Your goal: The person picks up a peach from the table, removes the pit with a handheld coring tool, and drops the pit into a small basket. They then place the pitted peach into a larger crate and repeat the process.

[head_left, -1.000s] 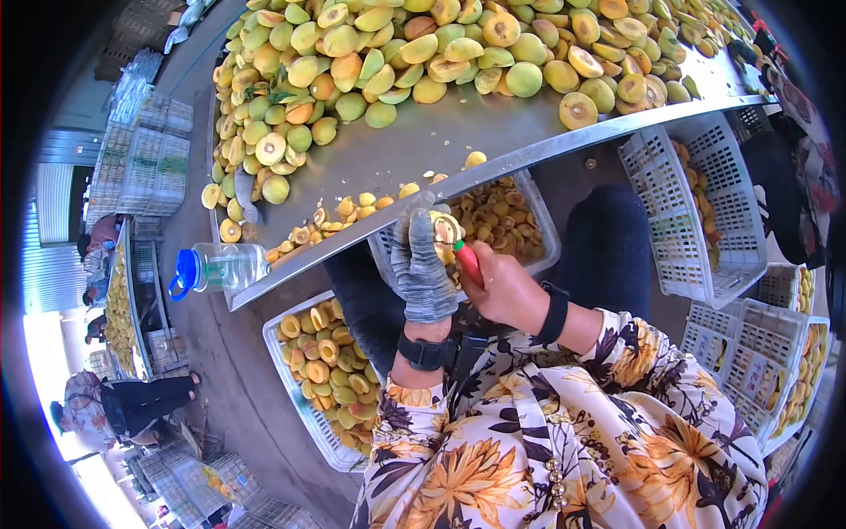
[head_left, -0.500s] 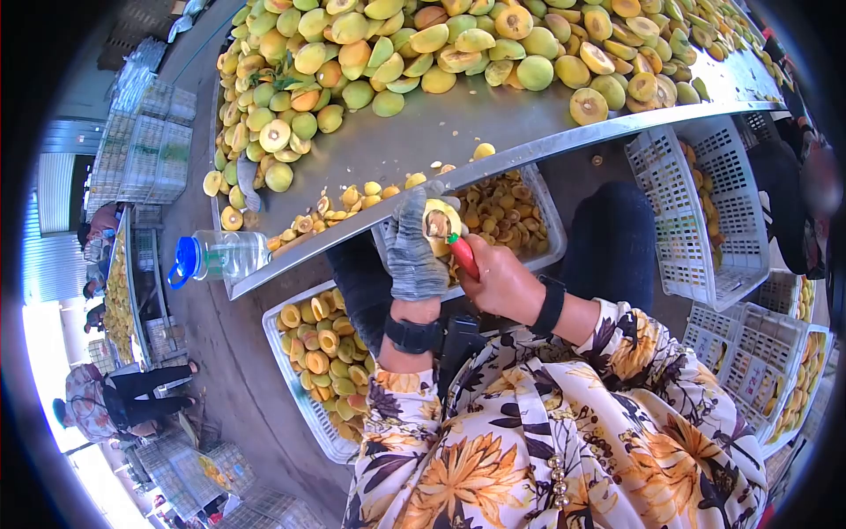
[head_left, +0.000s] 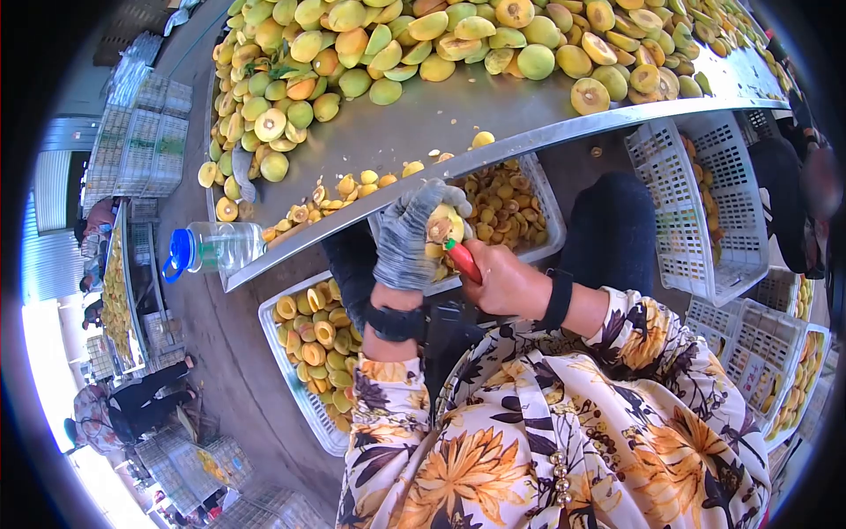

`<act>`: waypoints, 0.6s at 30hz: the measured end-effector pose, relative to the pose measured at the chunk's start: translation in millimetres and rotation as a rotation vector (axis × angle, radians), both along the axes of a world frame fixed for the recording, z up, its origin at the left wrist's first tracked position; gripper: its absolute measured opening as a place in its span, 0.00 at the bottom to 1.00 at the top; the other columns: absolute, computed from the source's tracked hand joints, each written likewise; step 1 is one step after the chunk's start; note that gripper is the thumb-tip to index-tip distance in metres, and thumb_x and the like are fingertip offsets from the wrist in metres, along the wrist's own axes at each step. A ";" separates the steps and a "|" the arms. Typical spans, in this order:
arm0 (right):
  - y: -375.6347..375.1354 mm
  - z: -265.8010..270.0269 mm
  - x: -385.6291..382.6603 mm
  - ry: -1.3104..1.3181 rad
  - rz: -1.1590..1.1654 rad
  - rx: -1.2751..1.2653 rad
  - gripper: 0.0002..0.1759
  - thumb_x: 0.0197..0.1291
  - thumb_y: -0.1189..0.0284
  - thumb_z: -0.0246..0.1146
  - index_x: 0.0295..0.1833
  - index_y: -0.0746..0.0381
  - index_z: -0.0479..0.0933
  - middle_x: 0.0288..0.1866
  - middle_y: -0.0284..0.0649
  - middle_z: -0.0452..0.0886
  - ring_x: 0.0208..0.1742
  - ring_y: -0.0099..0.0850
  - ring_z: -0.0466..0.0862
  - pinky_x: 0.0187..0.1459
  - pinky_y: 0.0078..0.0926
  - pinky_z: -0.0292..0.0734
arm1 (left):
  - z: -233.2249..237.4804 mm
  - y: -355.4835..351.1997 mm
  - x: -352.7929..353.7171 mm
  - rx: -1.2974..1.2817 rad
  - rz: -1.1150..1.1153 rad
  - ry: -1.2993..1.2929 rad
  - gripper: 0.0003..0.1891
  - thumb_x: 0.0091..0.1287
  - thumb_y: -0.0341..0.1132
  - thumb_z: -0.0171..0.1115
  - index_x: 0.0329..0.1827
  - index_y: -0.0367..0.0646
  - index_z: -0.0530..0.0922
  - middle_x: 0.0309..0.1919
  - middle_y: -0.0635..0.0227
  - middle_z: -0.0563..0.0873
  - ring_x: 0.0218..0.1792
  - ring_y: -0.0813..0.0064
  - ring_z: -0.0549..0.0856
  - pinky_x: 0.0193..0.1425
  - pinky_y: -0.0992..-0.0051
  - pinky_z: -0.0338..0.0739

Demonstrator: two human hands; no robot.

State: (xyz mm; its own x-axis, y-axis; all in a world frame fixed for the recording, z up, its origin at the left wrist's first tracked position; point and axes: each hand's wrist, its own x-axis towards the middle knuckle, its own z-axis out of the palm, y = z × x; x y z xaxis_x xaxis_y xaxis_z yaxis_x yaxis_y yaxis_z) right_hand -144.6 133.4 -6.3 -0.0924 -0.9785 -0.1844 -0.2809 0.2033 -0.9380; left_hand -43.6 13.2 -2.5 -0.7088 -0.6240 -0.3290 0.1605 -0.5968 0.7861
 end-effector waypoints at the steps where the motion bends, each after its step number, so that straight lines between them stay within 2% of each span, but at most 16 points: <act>1: -1.1 -3.8 -1.0 -0.020 0.038 -0.021 0.10 0.48 0.79 0.57 0.37 0.67 0.67 0.22 0.52 0.73 0.25 0.44 0.78 0.28 0.33 0.70 | -7.8 -4.9 0.7 -0.155 -0.017 0.039 0.17 0.64 0.45 0.56 0.39 0.37 0.76 0.31 0.60 0.81 0.26 0.68 0.82 0.32 0.74 0.79; 4: -4.4 -6.5 -3.2 -0.065 0.065 -0.054 0.09 0.49 0.79 0.57 0.37 0.67 0.68 0.23 0.47 0.74 0.25 0.38 0.76 0.29 0.30 0.70 | -0.9 -11.6 1.7 -0.123 -0.094 0.003 0.18 0.64 0.45 0.56 0.40 0.36 0.76 0.32 0.59 0.82 0.27 0.67 0.82 0.32 0.74 0.80; 5: -5.7 -6.7 -3.4 -0.084 0.046 -0.061 0.09 0.49 0.78 0.57 0.38 0.67 0.69 0.23 0.45 0.74 0.25 0.34 0.75 0.30 0.28 0.71 | 0.3 -9.5 0.2 -0.082 -0.033 0.025 0.14 0.67 0.39 0.51 0.41 0.34 0.76 0.32 0.59 0.82 0.29 0.72 0.82 0.31 0.75 0.81; 6: -7.1 -3.0 -2.7 -0.086 0.047 -0.063 0.09 0.49 0.78 0.57 0.38 0.67 0.69 0.23 0.45 0.74 0.25 0.34 0.75 0.30 0.28 0.71 | 3.4 -5.9 -2.0 -0.085 -0.032 0.024 0.14 0.67 0.39 0.51 0.41 0.34 0.76 0.32 0.59 0.82 0.29 0.72 0.82 0.31 0.75 0.81; 8: -8.0 7.7 0.0 -0.137 -0.040 -0.052 0.08 0.48 0.77 0.56 0.36 0.66 0.68 0.23 0.50 0.74 0.26 0.45 0.76 0.31 0.33 0.71 | 9.2 4.2 -7.5 0.019 0.195 0.090 0.15 0.66 0.40 0.54 0.41 0.35 0.76 0.31 0.59 0.82 0.25 0.69 0.82 0.27 0.73 0.81; 9: -7.8 5.4 1.4 -0.139 -0.041 -0.052 0.08 0.48 0.77 0.56 0.36 0.66 0.68 0.23 0.50 0.74 0.26 0.45 0.76 0.31 0.33 0.71 | 7.9 9.0 -11.3 0.058 0.283 0.127 0.16 0.64 0.42 0.57 0.40 0.35 0.75 0.30 0.57 0.82 0.22 0.67 0.82 0.25 0.71 0.81; 11: -7.5 -1.3 3.3 -0.193 -0.033 -0.128 0.08 0.49 0.78 0.56 0.37 0.66 0.68 0.22 0.46 0.73 0.24 0.38 0.77 0.29 0.31 0.71 | 5.8 13.3 -11.8 0.100 0.307 0.152 0.16 0.63 0.43 0.58 0.39 0.35 0.75 0.29 0.57 0.82 0.22 0.66 0.82 0.25 0.70 0.81; 12: -7.8 0.4 0.9 -0.191 -0.028 -0.131 0.08 0.49 0.78 0.56 0.37 0.66 0.68 0.22 0.46 0.73 0.24 0.38 0.77 0.29 0.31 0.71 | 4.9 13.1 -11.2 0.141 0.329 0.179 0.16 0.62 0.43 0.58 0.38 0.35 0.75 0.29 0.56 0.82 0.21 0.66 0.81 0.24 0.70 0.81; 14: -7.5 8.0 -6.7 -0.234 0.097 0.023 0.09 0.49 0.78 0.57 0.38 0.66 0.70 0.27 0.42 0.75 0.28 0.28 0.74 0.33 0.25 0.70 | 3.8 9.6 -6.6 0.152 0.253 0.184 0.17 0.64 0.46 0.56 0.38 0.38 0.75 0.30 0.57 0.82 0.25 0.65 0.82 0.28 0.70 0.80; 15: -7.4 9.8 -8.9 -0.236 0.098 0.021 0.09 0.49 0.78 0.57 0.38 0.66 0.70 0.27 0.42 0.75 0.28 0.28 0.74 0.33 0.25 0.70 | 3.7 7.6 -4.0 0.166 0.173 0.185 0.18 0.65 0.49 0.53 0.38 0.40 0.75 0.31 0.57 0.82 0.28 0.64 0.82 0.31 0.70 0.80; 18: -4.9 9.8 -14.1 -0.186 0.144 0.130 0.08 0.49 0.78 0.57 0.37 0.65 0.70 0.26 0.41 0.74 0.29 0.28 0.75 0.33 0.26 0.71 | 3.0 -0.5 -1.6 0.120 0.056 0.137 0.17 0.64 0.47 0.55 0.37 0.39 0.76 0.30 0.56 0.81 0.29 0.63 0.82 0.32 0.69 0.79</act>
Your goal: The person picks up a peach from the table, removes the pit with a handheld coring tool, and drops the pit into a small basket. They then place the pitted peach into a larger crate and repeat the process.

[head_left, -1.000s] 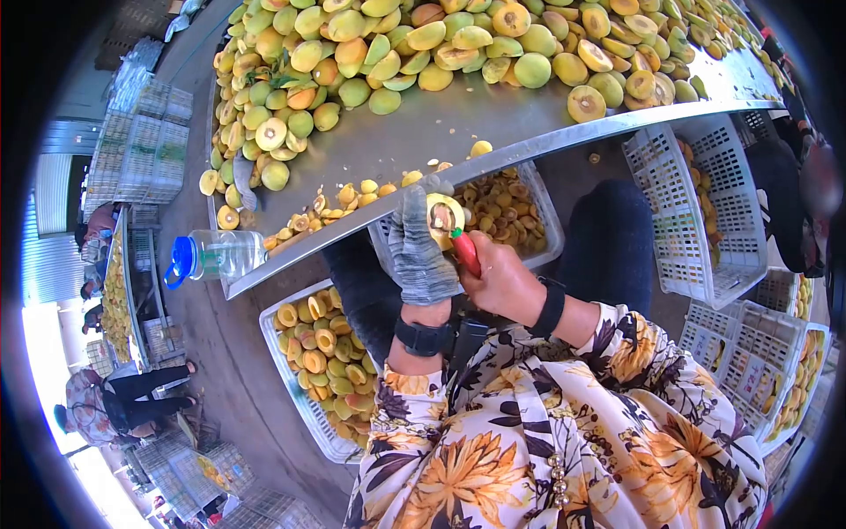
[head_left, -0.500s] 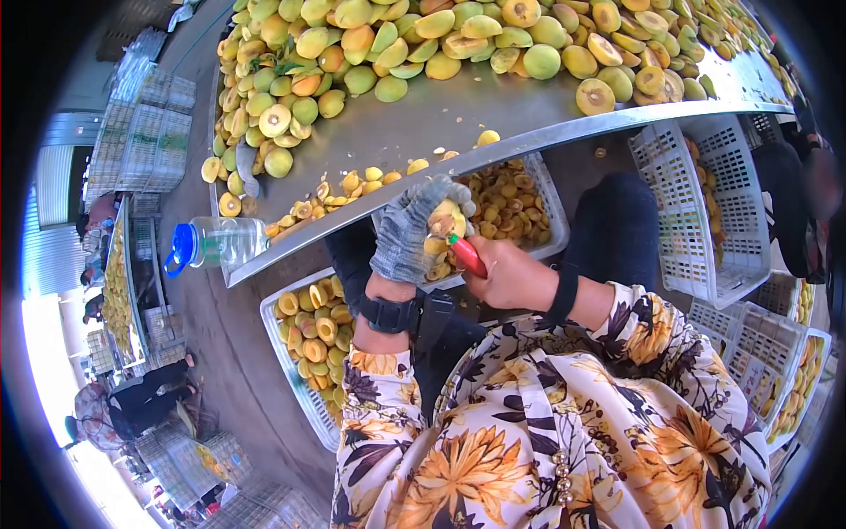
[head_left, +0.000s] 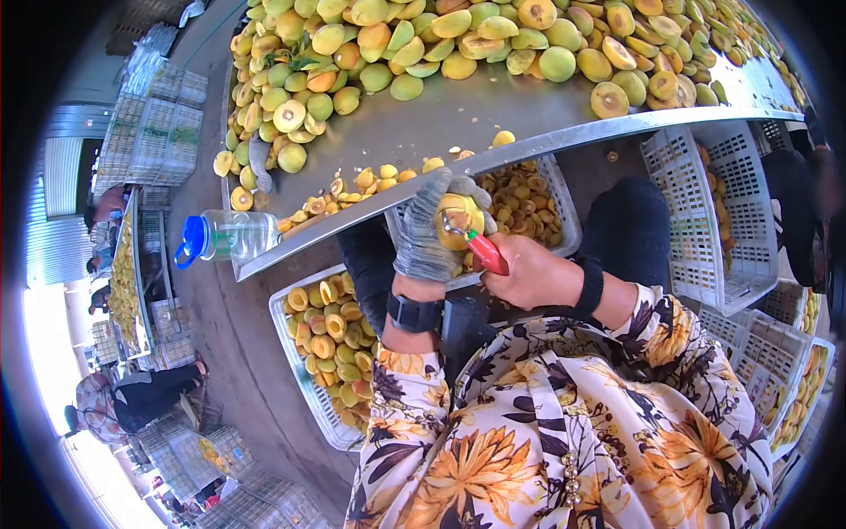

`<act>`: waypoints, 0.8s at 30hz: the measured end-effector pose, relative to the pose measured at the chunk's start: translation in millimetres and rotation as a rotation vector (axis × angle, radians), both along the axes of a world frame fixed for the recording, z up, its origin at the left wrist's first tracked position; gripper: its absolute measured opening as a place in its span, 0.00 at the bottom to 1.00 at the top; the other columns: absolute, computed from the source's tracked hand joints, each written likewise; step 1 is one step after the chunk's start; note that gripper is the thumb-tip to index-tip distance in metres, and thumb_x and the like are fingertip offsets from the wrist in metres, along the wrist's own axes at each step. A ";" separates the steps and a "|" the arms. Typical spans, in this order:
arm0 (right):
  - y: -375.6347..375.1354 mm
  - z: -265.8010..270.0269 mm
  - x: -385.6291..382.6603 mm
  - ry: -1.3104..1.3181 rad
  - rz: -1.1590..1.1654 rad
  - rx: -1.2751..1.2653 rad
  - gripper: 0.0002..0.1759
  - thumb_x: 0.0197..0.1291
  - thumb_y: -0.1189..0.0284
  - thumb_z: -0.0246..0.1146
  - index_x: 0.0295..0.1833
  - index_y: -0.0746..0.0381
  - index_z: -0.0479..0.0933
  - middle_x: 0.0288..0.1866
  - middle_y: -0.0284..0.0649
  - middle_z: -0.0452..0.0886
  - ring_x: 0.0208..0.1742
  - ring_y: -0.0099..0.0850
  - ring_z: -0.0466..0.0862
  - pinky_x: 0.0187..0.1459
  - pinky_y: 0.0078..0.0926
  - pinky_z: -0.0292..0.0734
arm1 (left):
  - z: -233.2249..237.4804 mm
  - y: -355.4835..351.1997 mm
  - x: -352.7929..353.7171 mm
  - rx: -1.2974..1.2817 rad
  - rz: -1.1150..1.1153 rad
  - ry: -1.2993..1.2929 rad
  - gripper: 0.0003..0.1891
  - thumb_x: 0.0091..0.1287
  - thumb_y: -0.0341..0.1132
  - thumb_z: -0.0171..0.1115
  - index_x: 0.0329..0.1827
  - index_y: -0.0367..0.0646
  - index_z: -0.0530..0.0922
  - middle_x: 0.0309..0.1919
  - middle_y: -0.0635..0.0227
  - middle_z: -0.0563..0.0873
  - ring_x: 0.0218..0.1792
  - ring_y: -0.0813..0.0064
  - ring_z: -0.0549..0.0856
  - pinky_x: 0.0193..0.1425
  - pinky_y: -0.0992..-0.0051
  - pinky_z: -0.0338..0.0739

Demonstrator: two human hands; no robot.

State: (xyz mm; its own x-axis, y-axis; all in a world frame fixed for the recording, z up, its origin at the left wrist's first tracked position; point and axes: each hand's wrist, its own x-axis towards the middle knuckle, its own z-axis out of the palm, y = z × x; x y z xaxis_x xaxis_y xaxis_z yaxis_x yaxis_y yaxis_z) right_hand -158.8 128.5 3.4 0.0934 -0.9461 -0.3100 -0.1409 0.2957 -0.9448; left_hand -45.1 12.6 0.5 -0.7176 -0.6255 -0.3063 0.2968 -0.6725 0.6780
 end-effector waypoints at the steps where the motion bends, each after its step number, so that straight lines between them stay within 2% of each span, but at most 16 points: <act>1: 2.1 -2.7 -0.9 0.007 0.049 -0.001 0.08 0.50 0.77 0.57 0.37 0.66 0.70 0.25 0.41 0.74 0.29 0.29 0.76 0.34 0.26 0.71 | -4.5 -0.9 1.6 0.001 0.001 -0.001 0.17 0.64 0.47 0.55 0.37 0.39 0.76 0.30 0.56 0.81 0.29 0.63 0.82 0.32 0.69 0.79; 3: 4.6 -8.2 -1.1 0.011 0.099 0.002 0.08 0.50 0.77 0.57 0.37 0.66 0.70 0.24 0.40 0.73 0.30 0.30 0.77 0.34 0.27 0.71 | -12.4 -2.1 4.8 -0.188 -0.117 0.040 0.16 0.62 0.45 0.58 0.36 0.38 0.76 0.29 0.55 0.81 0.29 0.63 0.82 0.32 0.69 0.80; 5: 4.3 -11.7 -0.9 -0.018 0.146 0.048 0.08 0.51 0.76 0.56 0.38 0.66 0.70 0.21 0.38 0.72 0.25 0.28 0.77 0.28 0.26 0.72 | -11.7 -6.5 6.3 -0.161 -0.170 0.037 0.16 0.61 0.45 0.58 0.35 0.37 0.76 0.29 0.55 0.80 0.29 0.63 0.81 0.33 0.68 0.80; 6: 0.5 -3.8 -4.2 -0.018 0.148 0.046 0.08 0.51 0.76 0.56 0.38 0.66 0.70 0.21 0.38 0.72 0.25 0.28 0.77 0.28 0.26 0.72 | -9.7 -9.3 6.0 -0.142 -0.227 0.037 0.17 0.61 0.45 0.59 0.35 0.37 0.77 0.29 0.55 0.80 0.29 0.63 0.81 0.34 0.68 0.80; 7: -3.4 11.0 -9.2 -0.127 0.182 0.188 0.08 0.52 0.76 0.56 0.39 0.65 0.69 0.19 0.36 0.71 0.20 0.26 0.74 0.23 0.24 0.69 | -13.5 -8.9 6.9 -0.143 -0.226 0.035 0.17 0.61 0.45 0.59 0.35 0.37 0.77 0.29 0.55 0.80 0.29 0.63 0.81 0.34 0.68 0.80; 8: -5.9 19.6 -12.1 -0.236 0.216 0.330 0.07 0.53 0.76 0.55 0.39 0.65 0.69 0.17 0.34 0.69 0.16 0.23 0.71 0.19 0.22 0.67 | -21.5 -7.2 8.0 -0.370 -0.149 -0.068 0.17 0.62 0.44 0.58 0.37 0.35 0.76 0.30 0.54 0.81 0.29 0.65 0.82 0.31 0.69 0.80; 9: -7.0 20.4 -13.2 -0.237 0.220 0.329 0.07 0.53 0.76 0.55 0.39 0.65 0.69 0.17 0.34 0.69 0.16 0.23 0.71 0.19 0.22 0.67 | -22.1 -5.7 7.4 -0.596 -0.069 -0.173 0.18 0.63 0.44 0.56 0.39 0.33 0.75 0.32 0.53 0.82 0.29 0.66 0.83 0.29 0.71 0.79; 10: -7.2 20.6 -14.2 -0.352 0.216 0.375 0.07 0.55 0.77 0.54 0.40 0.64 0.68 0.16 0.32 0.67 0.13 0.20 0.67 0.16 0.20 0.63 | -22.1 -5.4 8.1 -0.594 -0.068 -0.176 0.18 0.63 0.44 0.56 0.39 0.33 0.75 0.32 0.53 0.82 0.29 0.66 0.83 0.29 0.71 0.79; 11: -6.5 20.1 -14.6 -0.467 0.209 0.420 0.07 0.56 0.78 0.53 0.41 0.63 0.68 0.15 0.29 0.65 0.10 0.17 0.63 0.12 0.18 0.60 | -22.0 -5.5 8.4 -0.390 -0.091 -0.027 0.19 0.62 0.46 0.57 0.38 0.33 0.75 0.32 0.53 0.82 0.27 0.65 0.82 0.29 0.71 0.79; 12: -5.8 19.5 -14.9 -0.468 0.210 0.420 0.07 0.56 0.78 0.53 0.41 0.63 0.68 0.15 0.29 0.65 0.10 0.17 0.63 0.12 0.18 0.60 | -20.3 -4.9 7.3 -0.185 -0.113 0.123 0.20 0.61 0.48 0.59 0.36 0.34 0.76 0.32 0.52 0.82 0.25 0.64 0.82 0.28 0.71 0.80; 13: -5.0 18.9 -15.4 -0.592 0.218 0.472 0.06 0.56 0.78 0.53 0.41 0.63 0.68 0.16 0.28 0.64 0.11 0.16 0.61 0.12 0.17 0.59 | -20.7 -1.0 4.6 -0.165 -0.070 0.112 0.22 0.60 0.51 0.59 0.33 0.36 0.77 0.30 0.53 0.82 0.22 0.63 0.82 0.26 0.71 0.80; 16: -1.4 14.4 -15.3 -0.826 0.217 0.550 0.06 0.58 0.78 0.53 0.42 0.62 0.68 0.17 0.28 0.63 0.12 0.15 0.60 0.12 0.16 0.57 | -20.7 8.8 -1.7 -0.050 -0.013 0.222 0.21 0.61 0.51 0.58 0.34 0.39 0.78 0.28 0.54 0.81 0.22 0.63 0.82 0.25 0.70 0.80; 17: -0.5 11.8 -14.8 -0.938 0.201 0.572 0.06 0.59 0.78 0.53 0.42 0.61 0.68 0.17 0.28 0.63 0.12 0.14 0.59 0.12 0.16 0.56 | -19.3 10.4 -3.2 -0.054 -0.004 0.218 0.20 0.61 0.51 0.58 0.34 0.40 0.78 0.27 0.55 0.81 0.21 0.64 0.82 0.25 0.71 0.79; 18: 0.1 8.8 -13.3 -0.937 0.207 0.575 0.06 0.59 0.78 0.53 0.42 0.61 0.68 0.17 0.28 0.63 0.12 0.14 0.59 0.12 0.16 0.56 | -18.0 11.7 -3.1 -0.055 0.003 0.218 0.20 0.61 0.51 0.58 0.34 0.40 0.78 0.27 0.55 0.81 0.21 0.64 0.82 0.25 0.71 0.79; 22: 2.3 -1.6 -12.0 -1.103 0.183 0.647 0.06 0.61 0.77 0.53 0.44 0.61 0.69 0.17 0.28 0.63 0.11 0.13 0.58 0.11 0.15 0.55 | -13.7 13.8 -4.2 -0.110 0.077 0.005 0.19 0.62 0.51 0.58 0.35 0.41 0.79 0.27 0.61 0.82 0.22 0.70 0.82 0.25 0.73 0.79; 24: 2.0 -3.6 -9.6 -1.140 0.192 0.661 0.06 0.61 0.77 0.52 0.44 0.61 0.69 0.17 0.28 0.63 0.10 0.13 0.58 0.11 0.14 0.55 | -22.9 11.1 -7.9 -0.455 0.260 -0.248 0.16 0.60 0.46 0.62 0.32 0.39 0.77 0.22 0.59 0.81 0.16 0.71 0.80 0.18 0.76 0.77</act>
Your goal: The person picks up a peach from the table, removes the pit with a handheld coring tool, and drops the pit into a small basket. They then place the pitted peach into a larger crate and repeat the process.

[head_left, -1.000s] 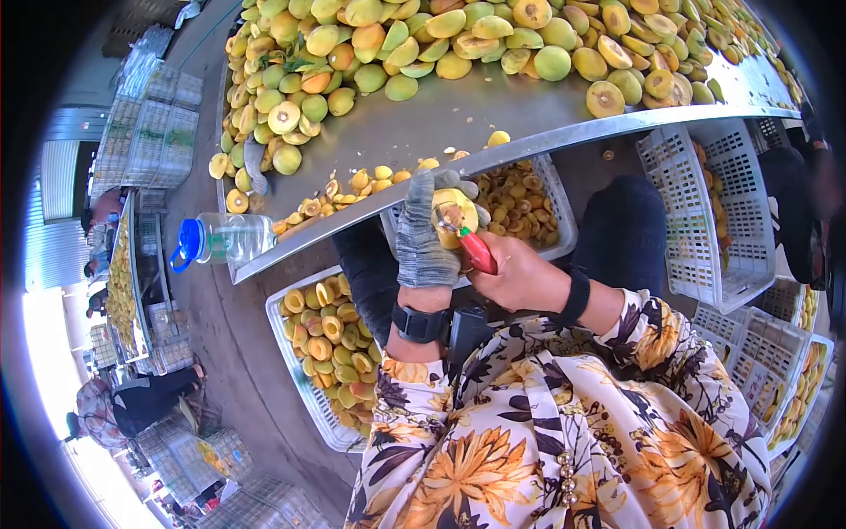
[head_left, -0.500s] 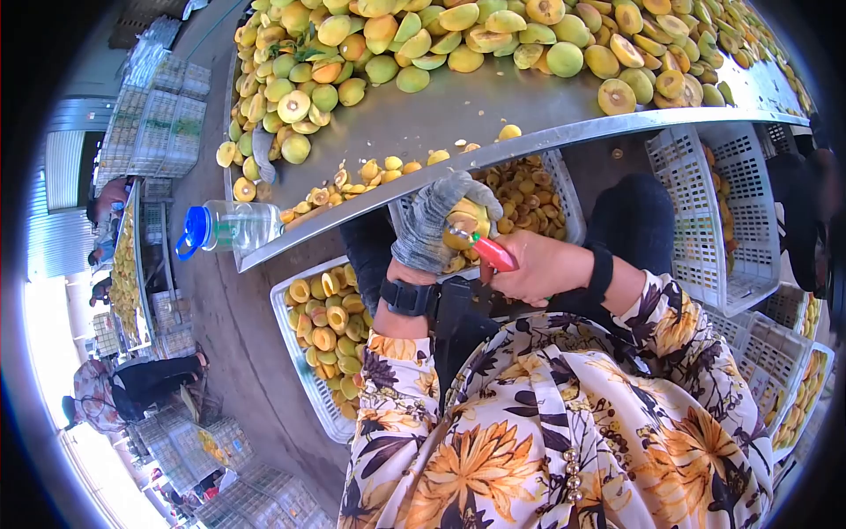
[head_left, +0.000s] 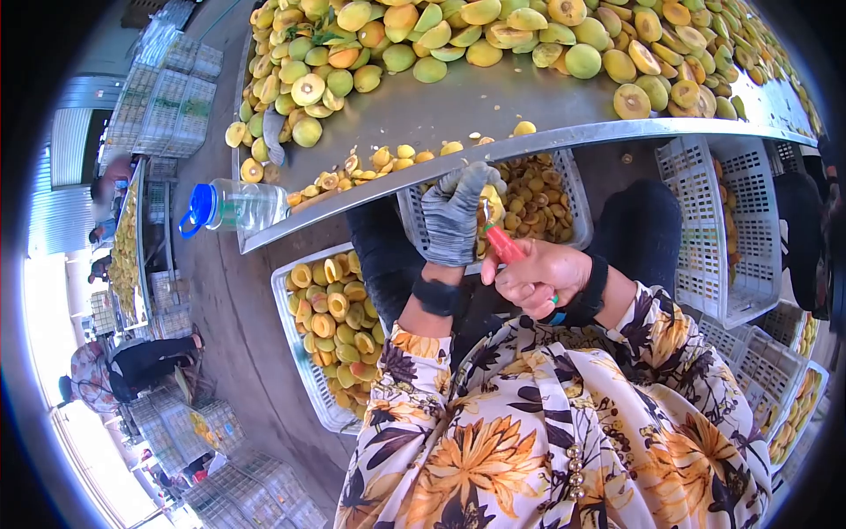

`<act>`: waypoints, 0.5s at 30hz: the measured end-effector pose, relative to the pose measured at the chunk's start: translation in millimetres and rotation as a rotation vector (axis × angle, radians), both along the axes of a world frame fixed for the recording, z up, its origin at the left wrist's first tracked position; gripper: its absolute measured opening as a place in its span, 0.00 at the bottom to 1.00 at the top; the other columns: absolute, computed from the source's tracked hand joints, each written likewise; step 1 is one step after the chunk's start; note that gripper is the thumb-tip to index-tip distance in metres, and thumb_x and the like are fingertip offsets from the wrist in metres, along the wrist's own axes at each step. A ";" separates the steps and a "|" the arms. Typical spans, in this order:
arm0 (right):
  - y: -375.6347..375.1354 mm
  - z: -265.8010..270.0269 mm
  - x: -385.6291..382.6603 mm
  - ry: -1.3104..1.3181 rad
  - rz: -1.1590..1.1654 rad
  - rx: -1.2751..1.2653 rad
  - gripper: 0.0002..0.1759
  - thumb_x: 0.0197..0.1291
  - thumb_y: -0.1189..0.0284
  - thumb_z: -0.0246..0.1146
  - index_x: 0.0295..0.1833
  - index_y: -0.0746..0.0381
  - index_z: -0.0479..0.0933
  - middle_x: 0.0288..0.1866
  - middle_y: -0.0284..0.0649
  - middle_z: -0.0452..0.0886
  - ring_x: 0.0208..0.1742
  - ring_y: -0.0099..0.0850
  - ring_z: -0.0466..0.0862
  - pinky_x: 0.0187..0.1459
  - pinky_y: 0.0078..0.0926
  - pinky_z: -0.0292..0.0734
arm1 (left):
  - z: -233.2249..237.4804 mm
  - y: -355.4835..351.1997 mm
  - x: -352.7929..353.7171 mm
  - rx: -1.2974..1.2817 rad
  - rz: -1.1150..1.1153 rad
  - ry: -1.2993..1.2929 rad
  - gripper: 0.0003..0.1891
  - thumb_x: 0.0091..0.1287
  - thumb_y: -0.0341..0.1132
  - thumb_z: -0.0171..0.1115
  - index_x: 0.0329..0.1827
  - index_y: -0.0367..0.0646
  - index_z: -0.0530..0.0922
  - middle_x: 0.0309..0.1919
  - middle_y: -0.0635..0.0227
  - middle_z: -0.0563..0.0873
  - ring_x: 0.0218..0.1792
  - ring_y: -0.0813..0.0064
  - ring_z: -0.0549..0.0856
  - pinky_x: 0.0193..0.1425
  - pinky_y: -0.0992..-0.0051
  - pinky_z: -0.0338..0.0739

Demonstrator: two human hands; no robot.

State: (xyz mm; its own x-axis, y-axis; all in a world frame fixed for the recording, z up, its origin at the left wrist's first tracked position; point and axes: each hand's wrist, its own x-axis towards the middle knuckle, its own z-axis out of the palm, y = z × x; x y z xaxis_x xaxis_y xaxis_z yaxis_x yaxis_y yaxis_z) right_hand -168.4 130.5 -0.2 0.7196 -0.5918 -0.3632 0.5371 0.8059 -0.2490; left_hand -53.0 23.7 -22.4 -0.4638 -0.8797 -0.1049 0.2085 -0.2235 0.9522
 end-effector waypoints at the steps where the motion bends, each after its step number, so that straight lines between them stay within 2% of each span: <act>1: -0.8 -0.1 1.1 -0.054 -0.030 0.018 0.06 0.61 0.77 0.52 0.44 0.61 0.69 0.17 0.28 0.63 0.10 0.13 0.58 0.11 0.14 0.55 | -2.7 -1.3 -1.4 -0.087 0.047 -0.031 0.15 0.60 0.45 0.63 0.32 0.39 0.77 0.21 0.61 0.81 0.17 0.74 0.79 0.17 0.77 0.76; 2: -1.8 -0.5 2.0 -0.106 -0.060 0.035 0.06 0.61 0.77 0.52 0.45 0.61 0.69 0.17 0.28 0.62 0.10 0.13 0.58 0.10 0.13 0.55 | -4.7 -1.5 0.0 -0.090 0.053 -0.028 0.15 0.60 0.45 0.63 0.32 0.39 0.77 0.21 0.61 0.81 0.17 0.74 0.79 0.17 0.77 0.76; 3: -2.2 -5.0 4.7 -0.101 -0.052 0.031 0.06 0.61 0.77 0.52 0.45 0.61 0.69 0.17 0.28 0.62 0.10 0.13 0.58 0.10 0.13 0.55 | -0.8 -1.6 0.6 0.040 0.027 0.021 0.15 0.60 0.45 0.63 0.33 0.39 0.77 0.22 0.62 0.81 0.17 0.73 0.80 0.18 0.77 0.76; 4: -0.6 -12.3 9.5 -0.218 -0.104 0.035 0.07 0.62 0.77 0.52 0.45 0.61 0.69 0.17 0.29 0.62 0.10 0.13 0.59 0.10 0.13 0.55 | 1.5 -1.8 0.9 0.169 0.003 0.071 0.15 0.60 0.44 0.62 0.34 0.39 0.76 0.23 0.63 0.81 0.17 0.72 0.80 0.19 0.77 0.76; 5: 1.2 -15.5 13.3 -0.337 -0.156 0.042 0.07 0.62 0.77 0.52 0.46 0.61 0.69 0.17 0.29 0.62 0.10 0.13 0.59 0.09 0.13 0.55 | 1.9 -3.1 1.1 0.166 0.012 0.077 0.15 0.60 0.44 0.62 0.34 0.39 0.76 0.23 0.63 0.81 0.17 0.72 0.80 0.19 0.77 0.76; 7: 4.7 -9.2 15.7 -0.343 -0.181 -0.044 0.07 0.62 0.77 0.52 0.46 0.61 0.68 0.17 0.29 0.62 0.10 0.12 0.59 0.09 0.12 0.55 | 0.1 -6.4 2.7 0.389 0.103 0.206 0.14 0.60 0.44 0.62 0.36 0.41 0.75 0.25 0.63 0.81 0.21 0.69 0.81 0.21 0.75 0.78; 8: 6.9 -4.4 16.1 -0.354 -0.217 -0.129 0.08 0.62 0.77 0.51 0.47 0.62 0.68 0.17 0.30 0.62 0.10 0.12 0.59 0.09 0.12 0.55 | -19.3 -13.6 1.3 0.560 0.314 0.271 0.13 0.62 0.43 0.59 0.39 0.42 0.74 0.29 0.65 0.81 0.29 0.71 0.82 0.25 0.74 0.79; 9: 9.1 8.3 13.1 -0.389 -0.219 -0.218 0.08 0.63 0.78 0.51 0.48 0.62 0.67 0.16 0.30 0.62 0.09 0.13 0.60 0.08 0.13 0.55 | -48.2 -19.2 9.8 0.518 0.363 0.327 0.13 0.63 0.43 0.59 0.39 0.42 0.74 0.29 0.64 0.81 0.29 0.69 0.82 0.25 0.72 0.80; 11: 4.5 20.3 4.5 -0.169 -0.236 -0.177 0.07 0.60 0.79 0.51 0.45 0.63 0.68 0.13 0.29 0.60 0.07 0.15 0.58 0.07 0.15 0.54 | -58.2 -26.2 22.5 0.472 0.408 0.378 0.14 0.63 0.44 0.58 0.39 0.42 0.73 0.29 0.64 0.80 0.29 0.68 0.82 0.25 0.70 0.81; 13: -2.2 18.3 -1.7 0.096 -0.249 -0.135 0.06 0.59 0.76 0.53 0.42 0.62 0.69 0.14 0.29 0.62 0.08 0.16 0.62 0.10 0.15 0.57 | -26.2 -19.3 35.7 0.544 0.278 0.378 0.14 0.63 0.45 0.58 0.38 0.43 0.74 0.30 0.63 0.81 0.29 0.66 0.82 0.25 0.68 0.82; 14: -6.1 8.8 -0.1 0.094 -0.240 -0.141 0.06 0.59 0.76 0.53 0.42 0.62 0.69 0.14 0.29 0.62 0.08 0.16 0.62 0.10 0.15 0.57 | -10.3 -18.5 45.0 0.514 0.172 0.380 0.14 0.63 0.47 0.58 0.38 0.44 0.74 0.30 0.62 0.81 0.30 0.65 0.82 0.25 0.67 0.82; 15: -10.0 -8.2 4.6 0.562 -0.139 -0.279 0.06 0.57 0.75 0.55 0.41 0.63 0.69 0.15 0.32 0.66 0.08 0.20 0.65 0.11 0.18 0.60 | -6.7 -17.3 51.0 0.458 0.223 0.363 0.18 0.62 0.50 0.57 0.40 0.43 0.75 0.30 0.61 0.82 0.25 0.64 0.82 0.24 0.69 0.81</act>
